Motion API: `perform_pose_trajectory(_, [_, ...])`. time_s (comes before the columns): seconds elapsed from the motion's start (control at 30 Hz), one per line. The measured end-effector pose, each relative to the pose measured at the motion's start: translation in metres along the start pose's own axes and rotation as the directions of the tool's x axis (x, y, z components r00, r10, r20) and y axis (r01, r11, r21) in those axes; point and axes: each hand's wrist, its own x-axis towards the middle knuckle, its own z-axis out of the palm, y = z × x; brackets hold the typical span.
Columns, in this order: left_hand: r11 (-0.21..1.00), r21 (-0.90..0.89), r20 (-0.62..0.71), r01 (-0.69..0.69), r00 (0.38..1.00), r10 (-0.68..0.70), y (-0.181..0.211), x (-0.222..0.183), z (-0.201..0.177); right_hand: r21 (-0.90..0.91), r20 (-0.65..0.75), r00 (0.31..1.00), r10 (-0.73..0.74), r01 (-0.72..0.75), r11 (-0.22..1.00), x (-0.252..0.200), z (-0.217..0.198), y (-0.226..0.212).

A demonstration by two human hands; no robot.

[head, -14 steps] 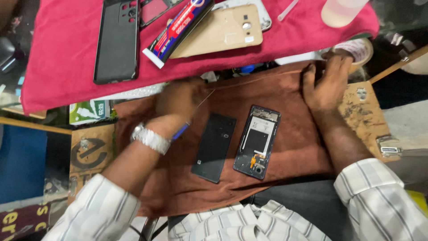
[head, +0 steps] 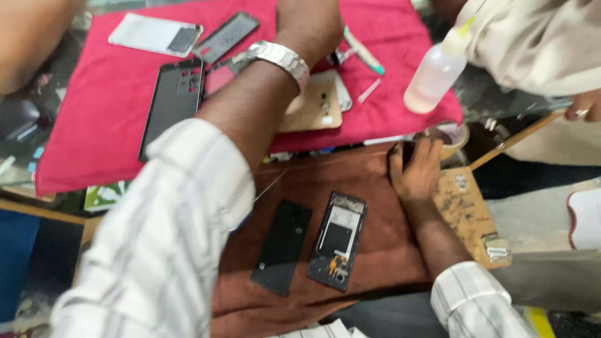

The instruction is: The person disassembles a smartphone by removing screws from the internal frame using a manual screwdriver and a heat gun. They carefully manipulate the device's internal components, including the battery and camera module, while working on a brown cloth-covered surface.

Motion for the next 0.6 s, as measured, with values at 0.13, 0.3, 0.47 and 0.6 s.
perform_pose_trajectory(0.13, [0.971,0.007,0.169,0.238,0.957,-0.236,0.004,0.026,0.036,-0.026,0.041,0.997,0.061,-0.060,0.998,0.004,0.005,0.002])
perform_pose_trajectory(0.3, [0.944,0.007,0.145,0.329,0.934,-0.326,0.002,0.034,0.051,-0.019,0.061,0.996,0.070,-0.069,0.997,0.005,0.007,0.006])
perform_pose_trajectory(0.47, [0.969,0.088,0.012,0.233,0.972,-0.235,-0.010,0.038,0.055,-0.036,0.104,0.991,0.087,-0.084,0.996,0.009,0.004,0.003])
perform_pose_trajectory(0.6, [0.972,0.198,0.072,0.125,0.987,-0.142,-0.032,0.040,0.059,-0.045,0.119,0.985,0.127,-0.122,0.991,0.001,0.003,0.001])
